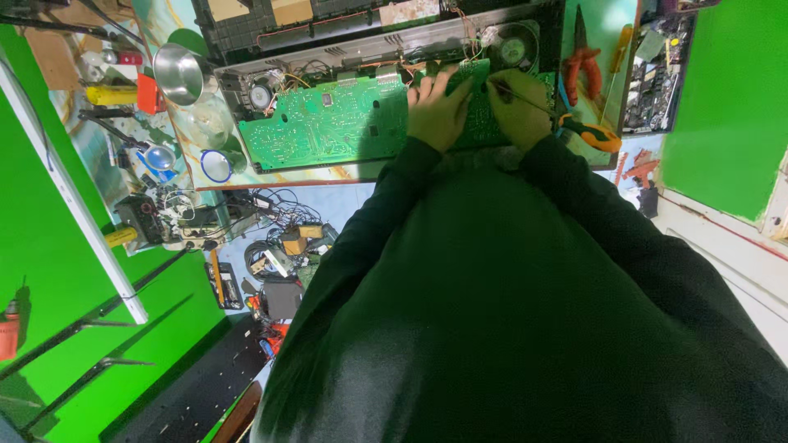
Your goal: The person disassembles an electronic keyboard by using a screwdriver to remove screws from internal circuit boards and then lifting the boards away from the chassis.
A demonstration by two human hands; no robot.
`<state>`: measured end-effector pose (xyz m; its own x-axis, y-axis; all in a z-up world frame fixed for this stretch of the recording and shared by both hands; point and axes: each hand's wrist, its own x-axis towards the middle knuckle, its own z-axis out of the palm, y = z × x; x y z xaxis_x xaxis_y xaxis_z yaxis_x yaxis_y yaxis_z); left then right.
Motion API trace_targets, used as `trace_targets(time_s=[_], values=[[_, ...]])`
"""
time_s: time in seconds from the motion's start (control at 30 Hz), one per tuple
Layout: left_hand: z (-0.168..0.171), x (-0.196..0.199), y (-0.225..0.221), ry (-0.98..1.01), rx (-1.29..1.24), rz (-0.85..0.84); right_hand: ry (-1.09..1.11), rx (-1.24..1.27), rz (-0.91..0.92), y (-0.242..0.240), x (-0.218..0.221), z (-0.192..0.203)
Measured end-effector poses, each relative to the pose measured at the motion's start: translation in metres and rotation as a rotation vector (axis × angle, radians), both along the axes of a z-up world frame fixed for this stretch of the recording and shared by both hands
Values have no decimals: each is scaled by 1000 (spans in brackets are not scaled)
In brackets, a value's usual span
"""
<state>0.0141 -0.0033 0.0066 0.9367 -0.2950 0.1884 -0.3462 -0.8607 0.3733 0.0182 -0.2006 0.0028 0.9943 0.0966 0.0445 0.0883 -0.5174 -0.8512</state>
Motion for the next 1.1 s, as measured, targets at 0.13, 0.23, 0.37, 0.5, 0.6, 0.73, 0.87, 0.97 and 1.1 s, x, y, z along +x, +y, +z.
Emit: trace_targets(time_s=[0.13, 0.23, 0.37, 0.5, 0.6, 0.73, 0.87, 0.97, 1.1], values=[[3, 7, -6, 48, 8, -37, -48, 1, 33, -2, 2, 2], [6, 8, -8, 48, 4, -55, -110, -47, 43, -1, 5, 0], [9, 16, -9, 109, -10, -83, -59, -8, 71, 0, 13, 8], [11, 19, -11, 55, -27, -91, -145, -26, 74, 3, 15, 17], [10, 21, -12, 88, -53, -83, 8, 32, 80, 3, 16, 20], [8, 24, -12, 102, -90, -82, -56, -61, 82, 6, 19, 14], [1, 25, -14, 104, -135, -32, -44, -168, 139, 7, 22, 7], [-4, 22, -14, 80, -159, -19, -65, -214, 146, 9, 21, -1], [-2, 22, -12, 204, -212, 4, -149, -198, 181, 6, 22, -13]])
